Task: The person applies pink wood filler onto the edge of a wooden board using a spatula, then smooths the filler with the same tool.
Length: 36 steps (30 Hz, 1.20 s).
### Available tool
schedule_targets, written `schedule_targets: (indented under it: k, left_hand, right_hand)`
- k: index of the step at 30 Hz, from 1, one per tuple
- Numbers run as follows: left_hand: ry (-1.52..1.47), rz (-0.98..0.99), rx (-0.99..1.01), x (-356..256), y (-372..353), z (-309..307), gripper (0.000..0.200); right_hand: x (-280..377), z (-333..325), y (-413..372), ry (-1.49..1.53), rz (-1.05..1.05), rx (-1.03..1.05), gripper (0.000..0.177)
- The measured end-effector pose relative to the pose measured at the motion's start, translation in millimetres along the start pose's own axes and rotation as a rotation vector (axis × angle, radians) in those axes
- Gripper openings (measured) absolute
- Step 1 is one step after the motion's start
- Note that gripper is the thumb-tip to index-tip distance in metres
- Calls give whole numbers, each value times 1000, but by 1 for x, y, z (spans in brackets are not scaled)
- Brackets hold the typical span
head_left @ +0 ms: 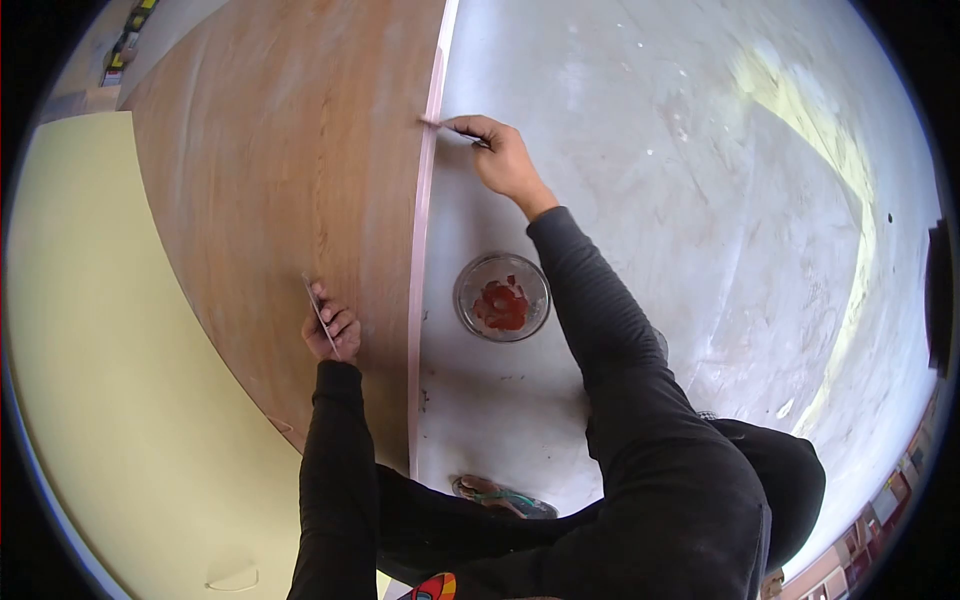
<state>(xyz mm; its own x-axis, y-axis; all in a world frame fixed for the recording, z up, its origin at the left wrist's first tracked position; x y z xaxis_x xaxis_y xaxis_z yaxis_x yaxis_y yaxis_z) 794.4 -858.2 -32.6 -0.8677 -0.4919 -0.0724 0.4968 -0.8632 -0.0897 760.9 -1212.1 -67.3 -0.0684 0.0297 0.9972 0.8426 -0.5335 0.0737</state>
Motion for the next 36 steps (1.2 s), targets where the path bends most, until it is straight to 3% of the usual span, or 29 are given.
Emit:
schedule_targets:
  k: [5,7,11,13,15,17,22,26,36]
  left_hand:
    - [16,7,-8,-4,0,-5,27]
    - [21,12,-13,-4,0,-4,28]
    - [28,20,-5,-5,-1,-5,28]
    - [24,19,10,-5,-1,-5,28]
    - [24,11,26,-5,1,-5,28]
    - [8,22,-3,-4,-2,-7,27]
    - [19,3,-6,-5,0,-5,27]
    - [45,11,-15,-4,0,-3,27]
    - [35,-14,31,-5,1,-7,33]
  right_hand:
    - [-4,-26,47,-50,-117,-269,48]
    - [2,-24,70,-272,-287,-447,47]
    - [-13,4,84,-216,-274,-468,49]
    - [-9,20,61,-50,-223,-493,49]
    - [-5,20,40,26,-222,-456,52]
    - [-7,5,29,92,-233,-218,57]
    - [-15,-37,92,92,-169,-379,58]
    - [-13,-29,111,125,15,-210,57]
    - [-15,12,11,11,-4,-133,55]
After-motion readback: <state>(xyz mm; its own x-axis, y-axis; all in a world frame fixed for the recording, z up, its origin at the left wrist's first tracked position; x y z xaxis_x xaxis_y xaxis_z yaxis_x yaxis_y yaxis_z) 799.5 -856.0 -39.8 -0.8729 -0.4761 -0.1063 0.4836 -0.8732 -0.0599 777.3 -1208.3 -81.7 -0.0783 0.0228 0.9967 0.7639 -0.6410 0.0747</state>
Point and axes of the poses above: each hand's wrist, its own y-axis towards the middle knuckle, its own z-axis out of the palm, x = y × z, the point moved 4 cm from there along y, towards the middle knuckle
